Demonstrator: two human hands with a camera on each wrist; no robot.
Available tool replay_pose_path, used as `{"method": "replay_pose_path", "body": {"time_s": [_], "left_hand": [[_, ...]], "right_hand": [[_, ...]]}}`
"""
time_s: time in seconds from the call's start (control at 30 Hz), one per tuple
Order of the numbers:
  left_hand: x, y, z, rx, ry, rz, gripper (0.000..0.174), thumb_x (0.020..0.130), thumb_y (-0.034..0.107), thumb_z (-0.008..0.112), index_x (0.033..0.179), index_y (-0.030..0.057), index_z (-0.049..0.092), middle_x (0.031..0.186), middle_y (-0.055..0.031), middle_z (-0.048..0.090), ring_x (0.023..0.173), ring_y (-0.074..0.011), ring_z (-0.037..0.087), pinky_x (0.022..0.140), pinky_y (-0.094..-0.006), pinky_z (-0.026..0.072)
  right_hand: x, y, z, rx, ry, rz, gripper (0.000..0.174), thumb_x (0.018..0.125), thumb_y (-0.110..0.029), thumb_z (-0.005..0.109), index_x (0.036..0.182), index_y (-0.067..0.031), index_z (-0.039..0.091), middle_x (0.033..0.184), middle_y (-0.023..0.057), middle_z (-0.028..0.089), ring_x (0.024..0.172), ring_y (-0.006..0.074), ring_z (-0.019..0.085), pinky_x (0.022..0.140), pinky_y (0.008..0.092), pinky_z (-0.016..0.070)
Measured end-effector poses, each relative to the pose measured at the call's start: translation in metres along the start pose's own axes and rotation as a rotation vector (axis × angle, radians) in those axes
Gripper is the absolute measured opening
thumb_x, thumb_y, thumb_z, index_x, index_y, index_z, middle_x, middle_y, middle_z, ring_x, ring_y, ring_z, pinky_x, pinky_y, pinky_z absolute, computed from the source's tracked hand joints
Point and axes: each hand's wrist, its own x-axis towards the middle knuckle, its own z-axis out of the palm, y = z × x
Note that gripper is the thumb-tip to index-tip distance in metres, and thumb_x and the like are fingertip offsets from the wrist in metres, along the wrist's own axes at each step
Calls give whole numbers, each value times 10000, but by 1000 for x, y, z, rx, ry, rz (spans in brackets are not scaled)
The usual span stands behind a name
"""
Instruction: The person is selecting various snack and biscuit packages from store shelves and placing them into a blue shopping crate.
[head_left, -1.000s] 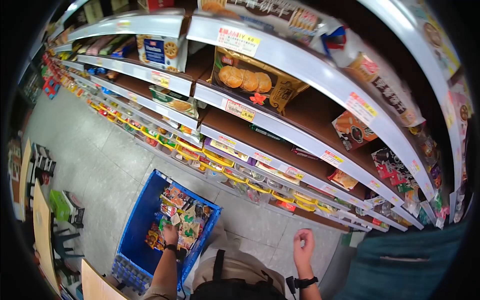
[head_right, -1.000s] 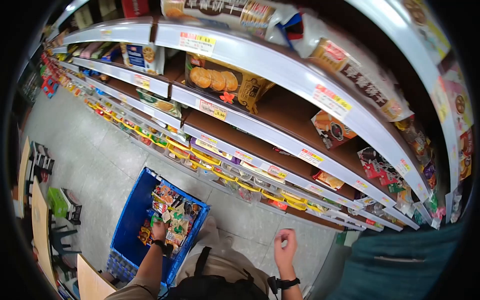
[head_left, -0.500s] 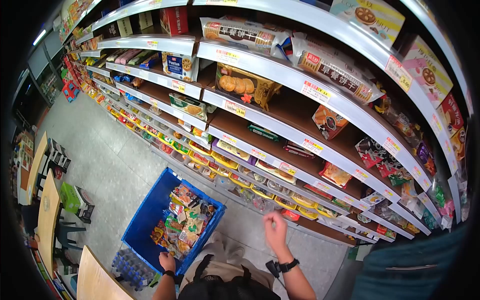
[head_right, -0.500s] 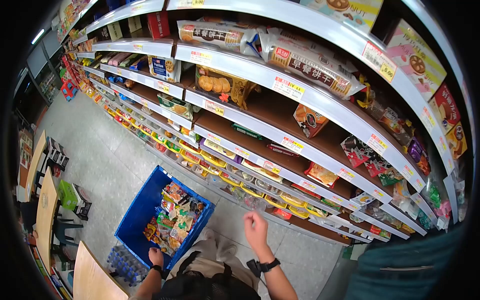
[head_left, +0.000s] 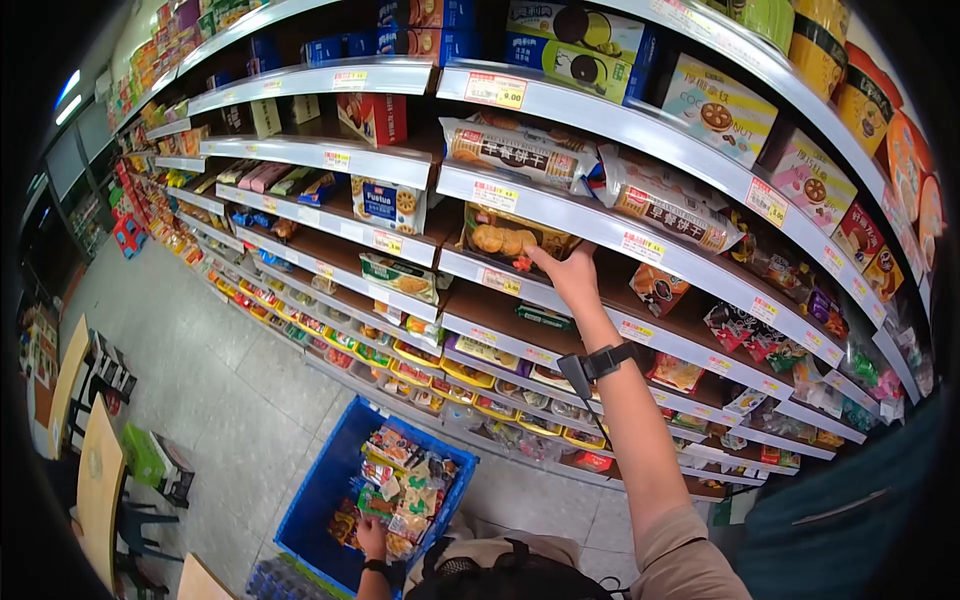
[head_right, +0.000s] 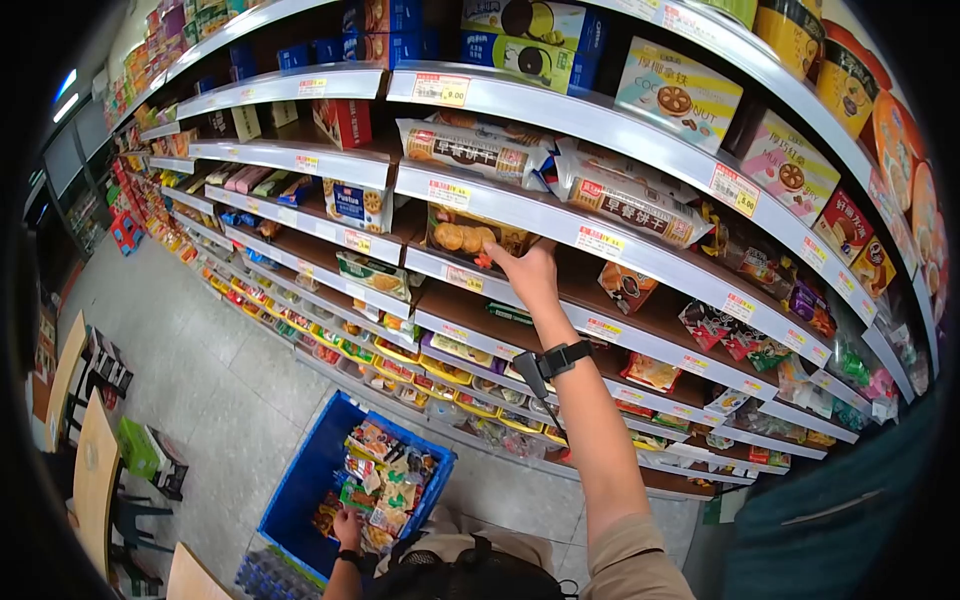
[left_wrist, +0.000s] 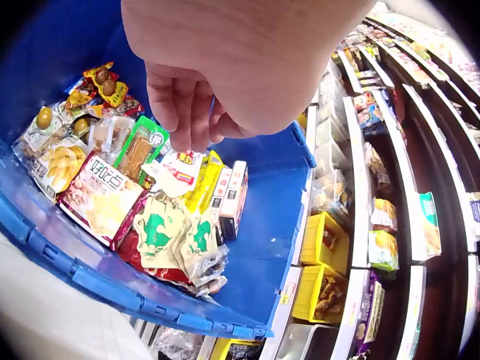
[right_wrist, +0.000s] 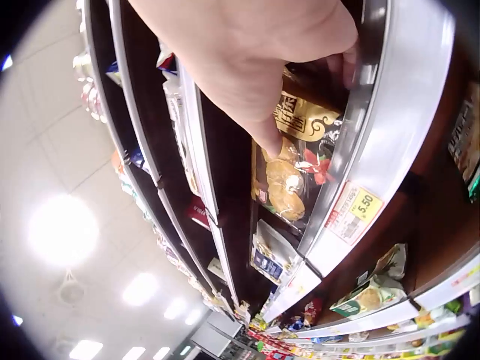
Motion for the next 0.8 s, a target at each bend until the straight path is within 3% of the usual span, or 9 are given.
{"method": "replay_pose_path", "body": {"time_s": [0.13,0.27,0.4,0.5,0.57,0.6,0.67,0.73,0.8], "left_hand": [[33,-56,-12,314,110,131,168,846,139,589,808,-22,619,685,-123,628,627,-227,627,552,-338,491],[15,-5,-19,119,55,-103,184,848,148,582,794,-23,623,671,-121,646,567,-216,625,548,-344,497],[39,-7,-16,90,92,-59,137,889,110,547,849,-6,609,673,-88,622,519,-154,588,449,-288,467],[46,11,-1,78,151,-10,117,879,106,547,837,8,596,657,-81,611,500,-140,562,441,-288,459],[57,13,23,-73,177,-20,124,875,123,563,837,11,602,668,-61,618,513,-124,553,460,-272,452],[51,24,32,-75,185,-15,124,875,123,563,837,11,602,668,-61,618,513,-124,553,460,-272,452],[20,124,57,-177,-29,-19,168,901,128,560,800,-1,595,713,-63,620,570,-143,576,514,-286,454],[17,171,78,-181,-198,180,152,916,135,563,837,12,604,752,-45,628,628,-124,573,581,-266,459],[-6,248,90,-189,-349,245,136,922,148,571,918,17,604,827,-38,634,733,-107,576,672,-248,455]], "right_hand": [[-5,-11,2,50,94,-1,766,677,-387,834,1198,65,500,1154,221,613,1068,340,608,917,367,473],[-2,-2,2,46,45,8,724,687,-322,839,1198,66,504,1147,205,615,1061,306,603,924,353,465],[-4,-17,-6,166,-84,67,727,678,-240,851,1225,66,483,1156,196,602,1055,278,598,921,337,465],[-3,17,5,192,-97,-127,795,654,-216,864,1259,65,431,1165,176,595,1064,258,591,919,329,469],[-17,-8,-4,121,-84,-270,709,658,-170,853,1221,7,461,1142,171,581,1027,292,599,888,360,479],[-19,0,-3,11,-53,-368,682,656,-147,850,1207,-18,471,1126,169,578,1012,302,600,873,369,483],[-29,-28,-19,-85,-13,-568,657,634,-91,846,1181,-66,483,1137,164,573,1010,289,600,846,362,489],[-42,-55,-27,143,-1,-666,631,664,-94,832,1180,-48,472,1142,155,573,1022,257,600,864,342,486],[-70,-74,-44,177,-18,-398,596,704,-101,812,1177,-24,456,1134,131,574,1034,210,590,884,313,478]]}}
